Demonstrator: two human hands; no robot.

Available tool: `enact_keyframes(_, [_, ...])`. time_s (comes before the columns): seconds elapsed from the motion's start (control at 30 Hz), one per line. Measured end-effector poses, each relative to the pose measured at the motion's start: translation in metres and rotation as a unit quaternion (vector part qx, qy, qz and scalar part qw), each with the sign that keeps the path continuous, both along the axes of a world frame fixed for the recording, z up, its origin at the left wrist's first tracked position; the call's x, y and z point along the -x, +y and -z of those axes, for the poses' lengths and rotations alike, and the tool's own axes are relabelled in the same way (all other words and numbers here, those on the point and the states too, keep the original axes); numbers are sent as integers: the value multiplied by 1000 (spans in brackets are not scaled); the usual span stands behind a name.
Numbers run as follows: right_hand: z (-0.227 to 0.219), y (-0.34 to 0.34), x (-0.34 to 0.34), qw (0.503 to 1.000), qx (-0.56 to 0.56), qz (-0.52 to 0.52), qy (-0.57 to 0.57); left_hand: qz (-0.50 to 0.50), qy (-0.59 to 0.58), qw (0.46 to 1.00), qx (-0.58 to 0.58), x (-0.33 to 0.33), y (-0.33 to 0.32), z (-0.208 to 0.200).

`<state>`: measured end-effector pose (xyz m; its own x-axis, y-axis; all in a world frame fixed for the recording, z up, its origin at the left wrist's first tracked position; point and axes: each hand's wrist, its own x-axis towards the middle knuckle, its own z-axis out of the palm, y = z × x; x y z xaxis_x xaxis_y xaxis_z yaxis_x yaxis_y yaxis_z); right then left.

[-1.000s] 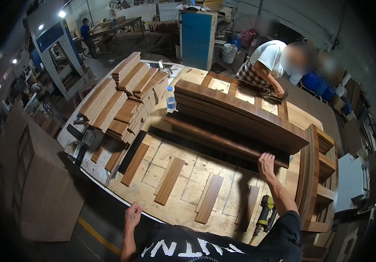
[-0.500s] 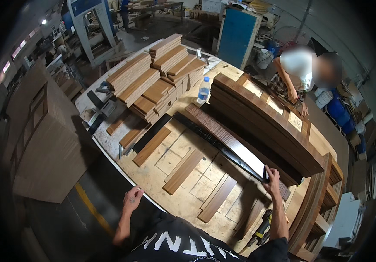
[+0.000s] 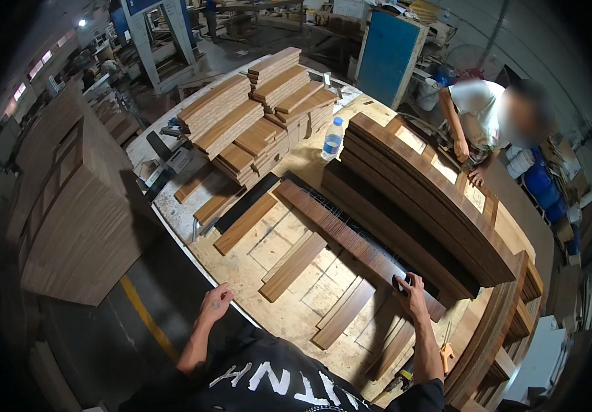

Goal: The person assembles wooden frames on a workbench by aligning wooden pieces and fastening them with a nail gun. They repeatedly pick up pieces, position them into rectangular frames, and use the nail gun to secure joints. A coworker is visible in the background handling similar wooden parts.

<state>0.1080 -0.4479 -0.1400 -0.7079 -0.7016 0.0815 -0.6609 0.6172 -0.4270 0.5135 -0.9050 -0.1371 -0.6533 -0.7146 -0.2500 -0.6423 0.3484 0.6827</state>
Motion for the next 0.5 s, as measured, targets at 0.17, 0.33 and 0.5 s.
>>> enact_keyframes(0.17, [7, -4, 2, 999, -14, -27, 21, 3, -30, 999, -12, -6, 3, -8])
enact_keyframes(0.33, [42, -6, 5, 999, -26, -10, 30, -9, -22, 1000, 7, -17, 6, 10])
enact_keyframes(0.5, [54, -36, 10, 993, -4, -10, 114, 29, -68, 997, -25, -4, 4, 9])
